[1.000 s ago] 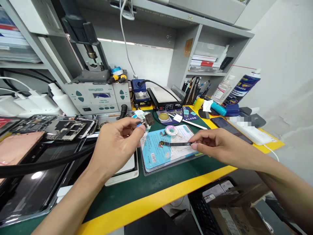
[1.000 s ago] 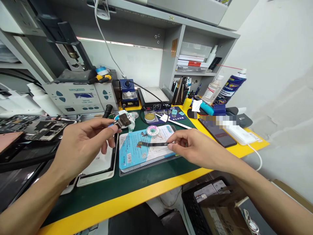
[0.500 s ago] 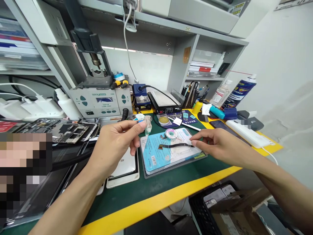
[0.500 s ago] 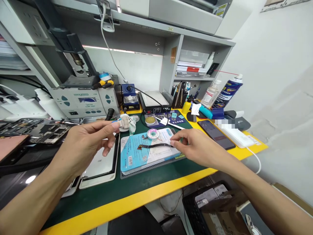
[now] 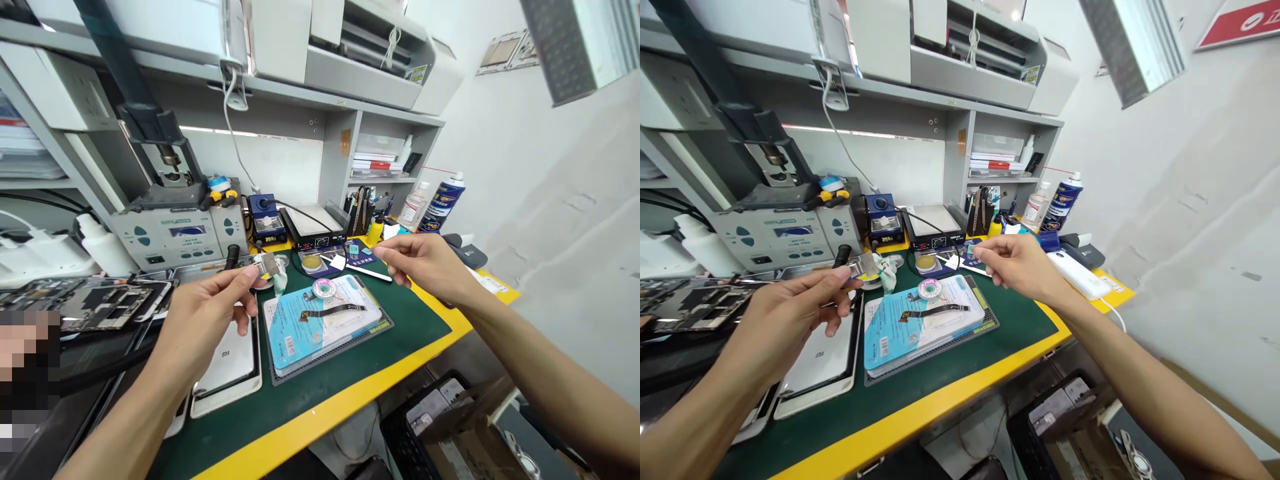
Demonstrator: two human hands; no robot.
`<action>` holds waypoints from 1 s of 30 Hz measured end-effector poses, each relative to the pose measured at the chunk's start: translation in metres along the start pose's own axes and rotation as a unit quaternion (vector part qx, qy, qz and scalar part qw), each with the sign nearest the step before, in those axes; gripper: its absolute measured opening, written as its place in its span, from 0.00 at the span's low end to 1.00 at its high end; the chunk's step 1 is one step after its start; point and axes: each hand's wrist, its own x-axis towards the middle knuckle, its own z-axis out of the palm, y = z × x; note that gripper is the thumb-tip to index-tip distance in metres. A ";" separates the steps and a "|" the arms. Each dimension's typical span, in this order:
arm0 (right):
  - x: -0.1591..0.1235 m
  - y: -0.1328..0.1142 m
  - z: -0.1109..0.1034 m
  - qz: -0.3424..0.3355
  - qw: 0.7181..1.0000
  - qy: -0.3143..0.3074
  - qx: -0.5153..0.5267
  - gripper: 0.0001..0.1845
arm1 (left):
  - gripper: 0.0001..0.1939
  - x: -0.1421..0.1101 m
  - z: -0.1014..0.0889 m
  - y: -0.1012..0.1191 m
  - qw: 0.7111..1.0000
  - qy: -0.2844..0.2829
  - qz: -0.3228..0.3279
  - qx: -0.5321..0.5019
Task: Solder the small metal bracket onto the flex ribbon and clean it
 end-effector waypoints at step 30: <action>0.054 -0.043 0.070 -0.122 0.968 -0.207 -0.073 0.14 | 0.17 0.007 -0.018 0.006 0.992 0.001 0.034 -0.118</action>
